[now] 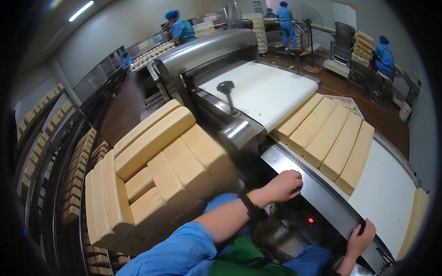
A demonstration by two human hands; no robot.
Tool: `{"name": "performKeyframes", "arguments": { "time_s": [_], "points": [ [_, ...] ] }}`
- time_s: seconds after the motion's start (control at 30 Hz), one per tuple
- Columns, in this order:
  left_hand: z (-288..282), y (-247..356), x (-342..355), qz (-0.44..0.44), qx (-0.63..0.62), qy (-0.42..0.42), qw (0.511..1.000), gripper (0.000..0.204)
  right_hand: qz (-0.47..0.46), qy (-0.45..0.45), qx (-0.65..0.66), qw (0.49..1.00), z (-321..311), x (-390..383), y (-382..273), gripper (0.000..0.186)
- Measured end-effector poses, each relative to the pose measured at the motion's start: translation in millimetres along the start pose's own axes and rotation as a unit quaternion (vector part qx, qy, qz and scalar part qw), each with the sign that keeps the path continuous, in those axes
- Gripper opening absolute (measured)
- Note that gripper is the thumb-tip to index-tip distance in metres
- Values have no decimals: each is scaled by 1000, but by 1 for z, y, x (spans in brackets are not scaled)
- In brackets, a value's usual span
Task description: Aligning large rectangular blocks of food on an industrial conveyor belt for processing.
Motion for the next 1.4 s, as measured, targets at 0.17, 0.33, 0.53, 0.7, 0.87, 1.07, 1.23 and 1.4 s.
{"name": "performKeyframes", "arguments": {
  "time_s": [0.17, 0.33, 0.53, 0.7, 0.87, 1.07, 1.23, 1.4],
  "points": [
    [3, -2, -1, 0, -1, 0, 1000, 17, -3, -9, -8, 1000, 3, -3, 5, 34],
    [4, -2, -3, -7, -3, -8, 1000, 17, -9, -4, -16, 1000, 3, -1, 5, 34],
    [1, 2, -4, -9, -1, -2, 1000, 19, -106, 65, 8, 992, -18, 4, -41, 28],
    [-1, 3, -3, -13, 4, -11, 1000, 19, -321, -3, 239, 916, 5, -13, -163, 28],
    [-3, 4, -2, -12, -2, -1, 1000, 18, -230, -190, 405, 864, 89, -28, -213, 8],
    [-4, 6, 2, -6, 2, -6, 1000, 19, 125, -353, 455, 808, 223, -94, -168, 12],
    [-8, 8, 3, 1, -8, 5, 1000, 21, 273, -391, 449, 756, 290, -138, -135, 16],
    [-12, 11, 4, 2, -17, 7, 1000, 22, 430, -357, 442, 702, 317, -154, -125, 23]
  ]
}}
Point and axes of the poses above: each hand's wrist, its own x-axis towards the middle knuckle, its own z-axis out of the palm, y = z × x, the point moved 6 cm from there along x, towards the middle knuckle, and after that the axes turned 11 degrees about -z, right-handed, at the moved point
